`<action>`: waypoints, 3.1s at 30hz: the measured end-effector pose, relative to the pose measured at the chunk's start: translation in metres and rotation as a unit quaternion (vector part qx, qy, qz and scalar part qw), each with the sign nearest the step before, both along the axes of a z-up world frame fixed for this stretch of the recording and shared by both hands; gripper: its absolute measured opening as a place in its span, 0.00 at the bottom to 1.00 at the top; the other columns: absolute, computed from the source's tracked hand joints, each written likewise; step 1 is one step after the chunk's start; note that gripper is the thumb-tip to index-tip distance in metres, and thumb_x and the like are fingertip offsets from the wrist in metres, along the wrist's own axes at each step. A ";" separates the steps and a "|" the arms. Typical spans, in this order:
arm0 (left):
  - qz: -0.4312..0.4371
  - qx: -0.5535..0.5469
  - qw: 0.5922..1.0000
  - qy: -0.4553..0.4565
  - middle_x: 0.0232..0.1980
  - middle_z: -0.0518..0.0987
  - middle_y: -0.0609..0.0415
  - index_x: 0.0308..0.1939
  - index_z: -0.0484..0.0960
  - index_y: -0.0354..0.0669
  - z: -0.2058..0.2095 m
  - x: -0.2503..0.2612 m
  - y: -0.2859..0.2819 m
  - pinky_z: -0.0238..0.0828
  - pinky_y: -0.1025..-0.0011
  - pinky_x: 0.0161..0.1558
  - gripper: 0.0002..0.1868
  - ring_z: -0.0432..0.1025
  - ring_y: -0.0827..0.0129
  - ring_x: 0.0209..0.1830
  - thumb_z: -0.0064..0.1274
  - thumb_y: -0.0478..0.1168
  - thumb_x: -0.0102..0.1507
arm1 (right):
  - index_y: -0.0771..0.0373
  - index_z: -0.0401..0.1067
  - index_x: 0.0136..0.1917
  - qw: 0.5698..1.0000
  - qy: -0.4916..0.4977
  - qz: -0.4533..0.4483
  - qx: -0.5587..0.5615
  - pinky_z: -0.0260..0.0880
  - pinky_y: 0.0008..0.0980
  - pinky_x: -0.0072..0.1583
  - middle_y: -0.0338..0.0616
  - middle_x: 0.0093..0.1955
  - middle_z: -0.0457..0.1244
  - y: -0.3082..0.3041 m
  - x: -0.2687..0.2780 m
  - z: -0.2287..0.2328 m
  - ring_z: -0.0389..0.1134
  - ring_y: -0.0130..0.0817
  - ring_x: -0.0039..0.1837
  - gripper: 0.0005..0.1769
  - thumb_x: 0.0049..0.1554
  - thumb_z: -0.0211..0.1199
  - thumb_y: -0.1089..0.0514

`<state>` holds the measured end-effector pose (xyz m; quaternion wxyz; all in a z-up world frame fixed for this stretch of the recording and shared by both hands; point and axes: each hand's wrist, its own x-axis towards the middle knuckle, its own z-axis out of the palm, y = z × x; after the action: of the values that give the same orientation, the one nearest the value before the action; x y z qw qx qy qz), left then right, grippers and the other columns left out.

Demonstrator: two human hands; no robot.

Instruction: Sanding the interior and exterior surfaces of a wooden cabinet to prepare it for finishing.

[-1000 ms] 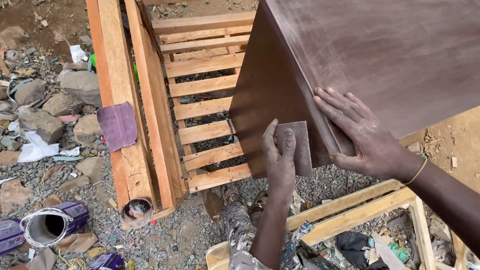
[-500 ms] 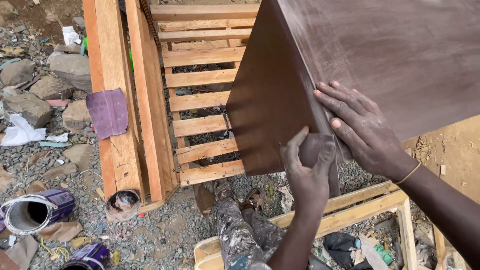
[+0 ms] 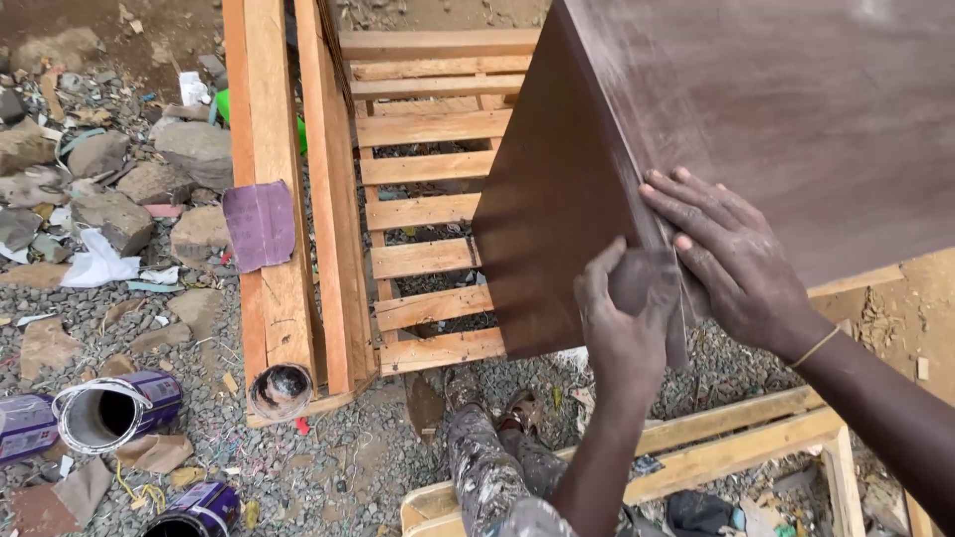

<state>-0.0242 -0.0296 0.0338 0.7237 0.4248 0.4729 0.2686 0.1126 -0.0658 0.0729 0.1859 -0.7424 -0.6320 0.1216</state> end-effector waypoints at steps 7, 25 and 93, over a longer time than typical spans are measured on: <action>0.058 0.063 0.996 0.029 0.60 0.76 0.53 0.59 0.80 0.58 -0.028 0.041 0.047 0.65 0.61 0.67 0.38 0.72 0.61 0.64 0.55 0.68 0.50 | 0.62 0.53 0.82 1.000 -0.014 0.004 0.013 0.41 0.49 0.81 0.49 0.84 0.50 0.002 0.002 -0.007 0.45 0.45 0.86 0.29 0.70 0.37 0.54; 0.090 0.114 0.989 -0.015 0.59 0.78 0.54 0.59 0.80 0.56 -0.059 0.086 0.108 0.62 0.67 0.72 0.30 0.70 0.69 0.66 0.58 0.61 0.56 | 0.59 0.54 0.81 1.000 0.005 -0.007 0.002 0.40 0.48 0.81 0.46 0.84 0.49 0.003 0.004 -0.003 0.44 0.42 0.86 0.29 0.70 0.36 0.51; 0.058 0.076 0.995 0.014 0.65 0.75 0.54 0.62 0.77 0.52 -0.046 0.059 0.095 0.62 0.61 0.71 0.37 0.69 0.63 0.69 0.55 0.65 0.54 | 0.59 0.54 0.81 1.000 -0.024 -0.014 0.001 0.39 0.47 0.81 0.45 0.84 0.50 0.004 -0.002 -0.008 0.44 0.42 0.86 0.30 0.70 0.35 0.50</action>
<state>0.0348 0.0651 -0.0123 0.6660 0.4543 0.4849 0.3390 0.1104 -0.0616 0.0644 0.1731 -0.7539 -0.6258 0.0998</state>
